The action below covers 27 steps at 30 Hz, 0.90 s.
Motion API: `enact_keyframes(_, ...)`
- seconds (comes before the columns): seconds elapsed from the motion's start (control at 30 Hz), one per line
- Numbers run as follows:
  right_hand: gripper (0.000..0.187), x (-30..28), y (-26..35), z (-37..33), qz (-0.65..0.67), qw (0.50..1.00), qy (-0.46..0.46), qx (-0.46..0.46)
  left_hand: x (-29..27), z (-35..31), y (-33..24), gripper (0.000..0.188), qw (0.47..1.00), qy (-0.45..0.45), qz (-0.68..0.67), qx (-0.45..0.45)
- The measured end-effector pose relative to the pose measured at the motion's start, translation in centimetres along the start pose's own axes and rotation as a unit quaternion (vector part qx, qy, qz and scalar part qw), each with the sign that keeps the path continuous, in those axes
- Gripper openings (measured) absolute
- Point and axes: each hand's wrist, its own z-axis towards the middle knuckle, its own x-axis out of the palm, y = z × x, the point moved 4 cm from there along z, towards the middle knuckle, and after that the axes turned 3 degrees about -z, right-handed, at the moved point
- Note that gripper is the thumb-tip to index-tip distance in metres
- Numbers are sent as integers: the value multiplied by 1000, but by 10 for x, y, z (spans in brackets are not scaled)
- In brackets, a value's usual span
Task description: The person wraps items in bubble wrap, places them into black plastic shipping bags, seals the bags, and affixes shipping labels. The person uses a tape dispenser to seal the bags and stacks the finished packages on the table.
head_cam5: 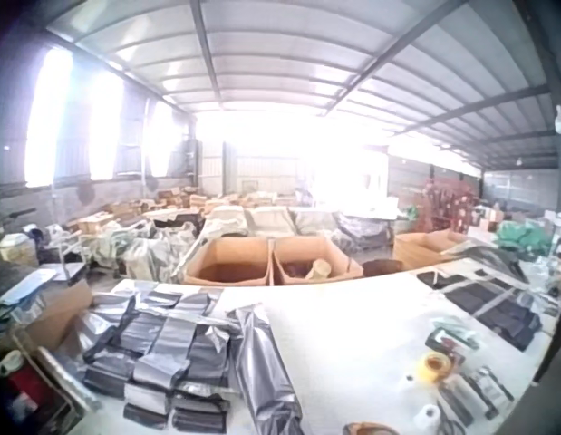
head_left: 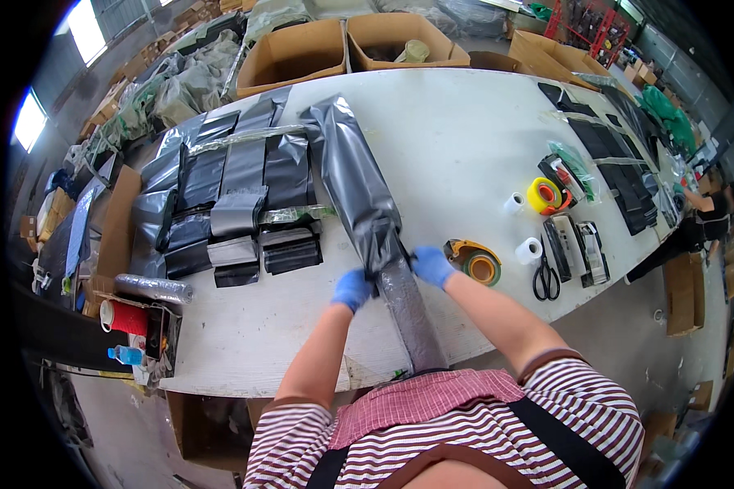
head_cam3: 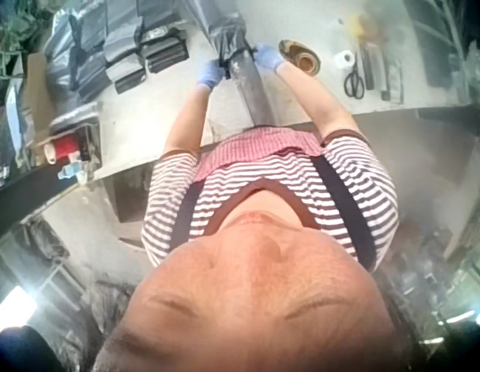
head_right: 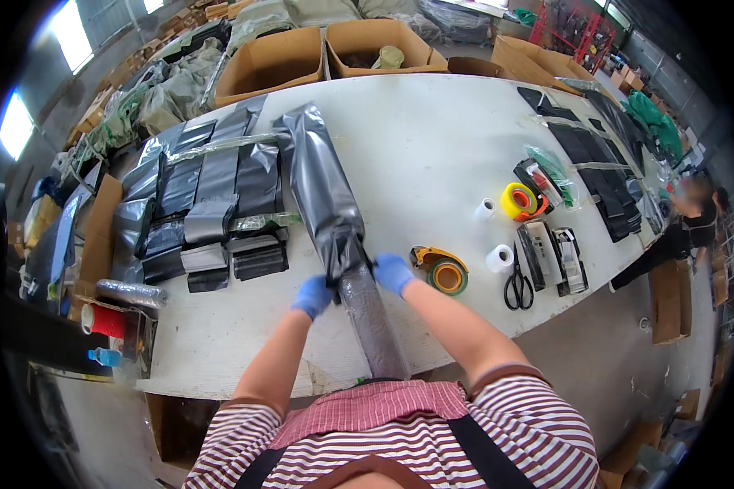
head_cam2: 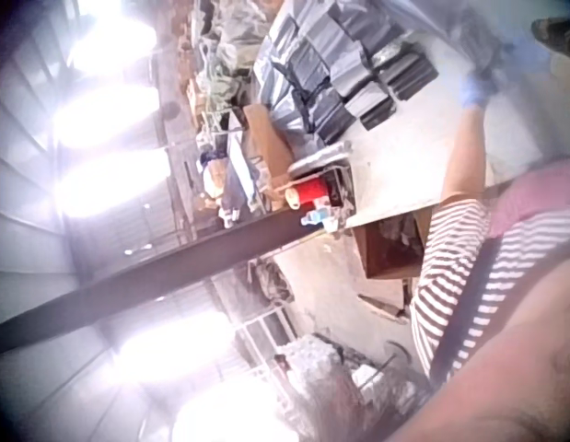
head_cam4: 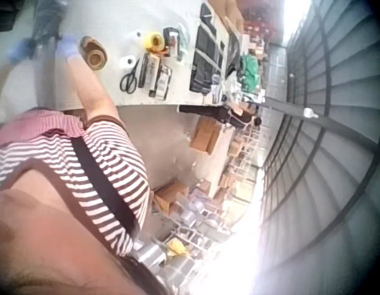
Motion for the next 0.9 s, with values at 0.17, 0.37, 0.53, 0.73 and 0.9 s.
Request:
enact_keyframes(0.17,26,-10,-3,-213,63,937,335,-78,78,-149,-15,34,923,346,114,126)
enact_keyframes(0.37,35,-13,12,-197,130,938,230,-225,79,-128,-19,30,944,316,33,92)
enact_keyframes(0.53,21,-58,-28,-72,-4,995,62,-79,3,-18,-71,15,970,105,-218,-14)
enact_keyframes(0.73,23,-65,-69,-161,213,968,122,45,58,-63,-31,24,946,29,-304,-107)
enact_keyframes(0.9,26,-153,-202,-220,137,983,-125,13,78,-86,-7,22,958,-18,-262,-112)
